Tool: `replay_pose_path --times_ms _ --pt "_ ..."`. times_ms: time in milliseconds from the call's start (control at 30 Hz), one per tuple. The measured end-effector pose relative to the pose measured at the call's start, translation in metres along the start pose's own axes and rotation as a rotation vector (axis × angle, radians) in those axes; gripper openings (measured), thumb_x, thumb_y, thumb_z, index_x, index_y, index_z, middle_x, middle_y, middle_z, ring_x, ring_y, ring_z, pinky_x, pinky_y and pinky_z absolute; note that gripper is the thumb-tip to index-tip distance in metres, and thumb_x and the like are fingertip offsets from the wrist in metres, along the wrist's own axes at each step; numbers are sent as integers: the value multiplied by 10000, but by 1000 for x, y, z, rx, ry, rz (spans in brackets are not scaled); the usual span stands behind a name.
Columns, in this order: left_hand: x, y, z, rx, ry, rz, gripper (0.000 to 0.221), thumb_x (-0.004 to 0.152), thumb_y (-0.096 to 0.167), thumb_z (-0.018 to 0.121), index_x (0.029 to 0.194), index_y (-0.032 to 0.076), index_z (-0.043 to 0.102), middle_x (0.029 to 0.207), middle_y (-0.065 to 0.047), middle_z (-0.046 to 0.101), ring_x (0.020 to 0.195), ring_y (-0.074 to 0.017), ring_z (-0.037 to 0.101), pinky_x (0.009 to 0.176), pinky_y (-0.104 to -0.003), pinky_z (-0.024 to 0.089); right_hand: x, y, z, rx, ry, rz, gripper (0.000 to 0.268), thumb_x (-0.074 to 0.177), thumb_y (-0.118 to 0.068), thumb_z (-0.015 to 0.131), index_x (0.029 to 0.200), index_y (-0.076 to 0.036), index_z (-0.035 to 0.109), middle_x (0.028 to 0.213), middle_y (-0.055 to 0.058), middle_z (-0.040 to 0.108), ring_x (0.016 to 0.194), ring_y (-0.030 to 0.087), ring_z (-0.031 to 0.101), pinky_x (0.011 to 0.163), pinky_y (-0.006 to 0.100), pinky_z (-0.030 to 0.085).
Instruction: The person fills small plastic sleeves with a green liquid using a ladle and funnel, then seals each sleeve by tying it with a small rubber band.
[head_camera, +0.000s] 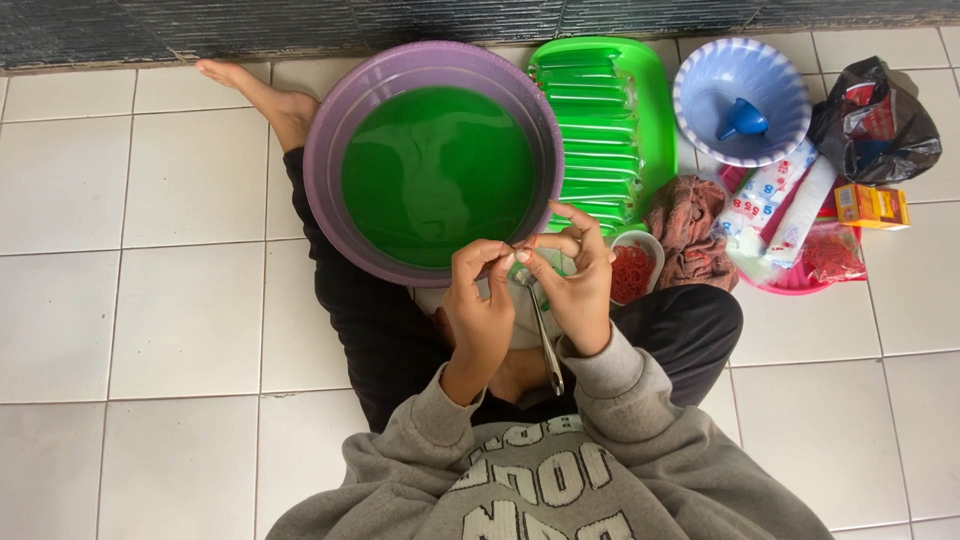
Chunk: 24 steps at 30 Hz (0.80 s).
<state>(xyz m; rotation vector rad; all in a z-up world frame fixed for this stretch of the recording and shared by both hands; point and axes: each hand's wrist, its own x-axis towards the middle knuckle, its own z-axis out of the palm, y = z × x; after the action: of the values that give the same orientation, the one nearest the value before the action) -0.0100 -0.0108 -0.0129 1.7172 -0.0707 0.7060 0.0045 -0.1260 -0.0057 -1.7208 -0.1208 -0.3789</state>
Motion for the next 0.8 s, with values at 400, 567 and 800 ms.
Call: replay_pose_path --times_ms 400,567,800 --pt "8 -3 -10 -171 -89 -209 143 977 37 683 1108 37 625 908 -104 752 857 -185 724 816 -351 597 21 -65 -24 -653 -206 -502 307 946 -95 737 1249 -132 708 987 -60 803 941 165 586 895 268 468" --pt "11 17 -11 -141 -115 -154 125 994 18 644 1098 49 707 929 -118 750 865 -231 725 810 -381 602 25 -21 -27 -527 -240 -532 289 950 -116 751 1228 -152 679 1069 -90 768 953 181 585 905 348 345" --pt "19 -1 -4 -108 -76 104 65 934 12 731 897 48 691 809 -73 679 697 -248 653 680 -353 567 17 1 -19 -572 -103 -613 170 987 -107 715 972 -171 558 1015 -78 754 861 190 557 773 381 271"
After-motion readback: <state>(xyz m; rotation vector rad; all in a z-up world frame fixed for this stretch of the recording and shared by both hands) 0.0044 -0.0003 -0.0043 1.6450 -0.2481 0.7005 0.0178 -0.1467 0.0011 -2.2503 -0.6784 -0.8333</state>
